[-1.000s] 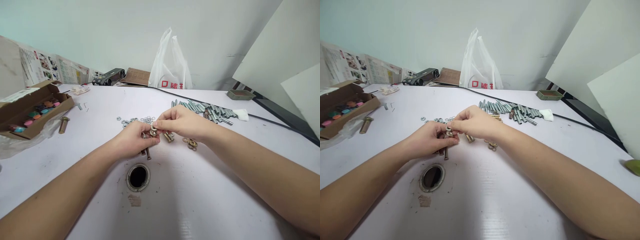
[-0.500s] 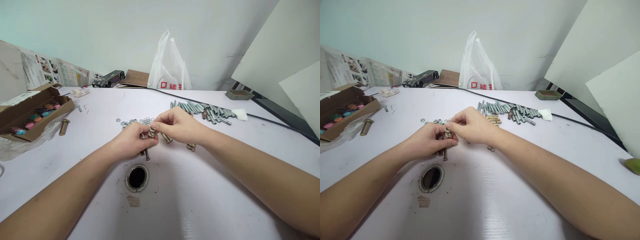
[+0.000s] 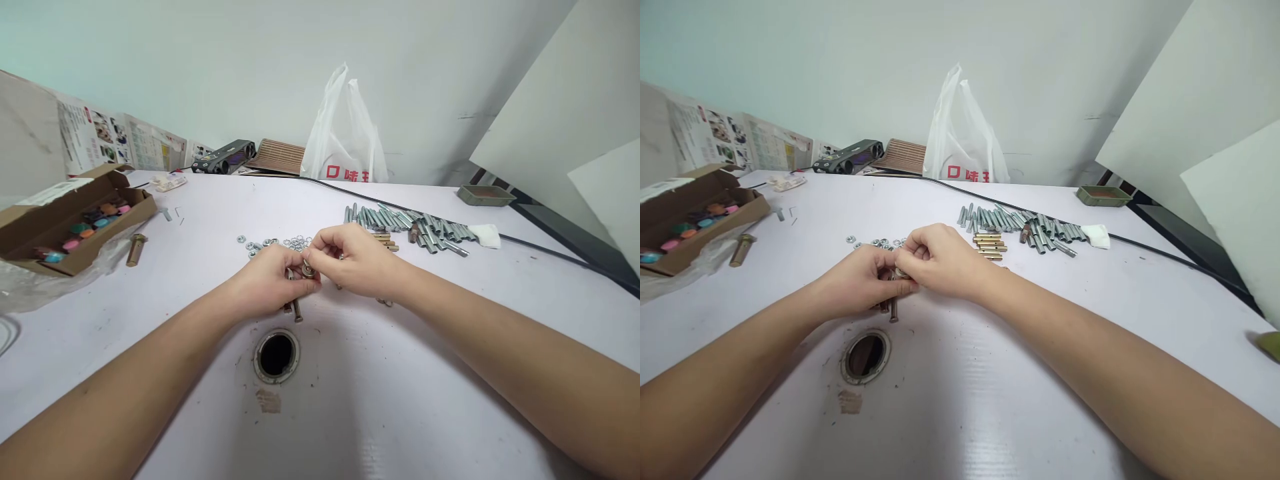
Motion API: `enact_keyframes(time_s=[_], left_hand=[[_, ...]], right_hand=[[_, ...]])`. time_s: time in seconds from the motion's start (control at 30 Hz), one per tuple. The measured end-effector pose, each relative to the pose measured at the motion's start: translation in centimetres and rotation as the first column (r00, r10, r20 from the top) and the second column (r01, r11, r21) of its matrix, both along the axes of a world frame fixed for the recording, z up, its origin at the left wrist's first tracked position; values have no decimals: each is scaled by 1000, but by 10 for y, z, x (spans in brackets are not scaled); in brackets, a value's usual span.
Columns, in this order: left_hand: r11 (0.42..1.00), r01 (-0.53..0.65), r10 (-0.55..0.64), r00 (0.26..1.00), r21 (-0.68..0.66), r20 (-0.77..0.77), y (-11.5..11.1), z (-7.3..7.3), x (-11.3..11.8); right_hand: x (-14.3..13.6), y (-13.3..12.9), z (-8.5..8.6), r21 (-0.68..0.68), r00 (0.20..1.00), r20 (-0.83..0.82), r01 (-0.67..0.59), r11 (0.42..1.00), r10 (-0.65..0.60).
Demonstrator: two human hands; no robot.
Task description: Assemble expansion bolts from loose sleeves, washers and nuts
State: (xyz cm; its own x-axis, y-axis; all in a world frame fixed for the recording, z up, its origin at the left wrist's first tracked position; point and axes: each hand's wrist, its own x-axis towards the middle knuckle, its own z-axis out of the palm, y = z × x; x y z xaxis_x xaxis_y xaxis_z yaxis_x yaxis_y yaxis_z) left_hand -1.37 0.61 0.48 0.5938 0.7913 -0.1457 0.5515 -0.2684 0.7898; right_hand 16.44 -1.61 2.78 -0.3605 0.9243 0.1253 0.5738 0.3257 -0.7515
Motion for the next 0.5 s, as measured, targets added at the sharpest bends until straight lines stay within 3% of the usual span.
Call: enact_keyframes(time_s=[0.1, 0.3, 0.5], left_hand=[[1000, 4, -4, 1000, 17, -6, 1, 0, -1], [1000, 23, -23, 1000, -17, 16, 2, 0, -1], [999, 23, -22, 1000, -25, 14, 1, 0, -2]], right_hand=[[3, 0, 1, 38, 1000, 4, -27, 999, 27], [15, 4, 0, 163, 971, 75, -237, 958, 227], [13, 5, -6, 335, 974, 212, -149, 930, 80]])
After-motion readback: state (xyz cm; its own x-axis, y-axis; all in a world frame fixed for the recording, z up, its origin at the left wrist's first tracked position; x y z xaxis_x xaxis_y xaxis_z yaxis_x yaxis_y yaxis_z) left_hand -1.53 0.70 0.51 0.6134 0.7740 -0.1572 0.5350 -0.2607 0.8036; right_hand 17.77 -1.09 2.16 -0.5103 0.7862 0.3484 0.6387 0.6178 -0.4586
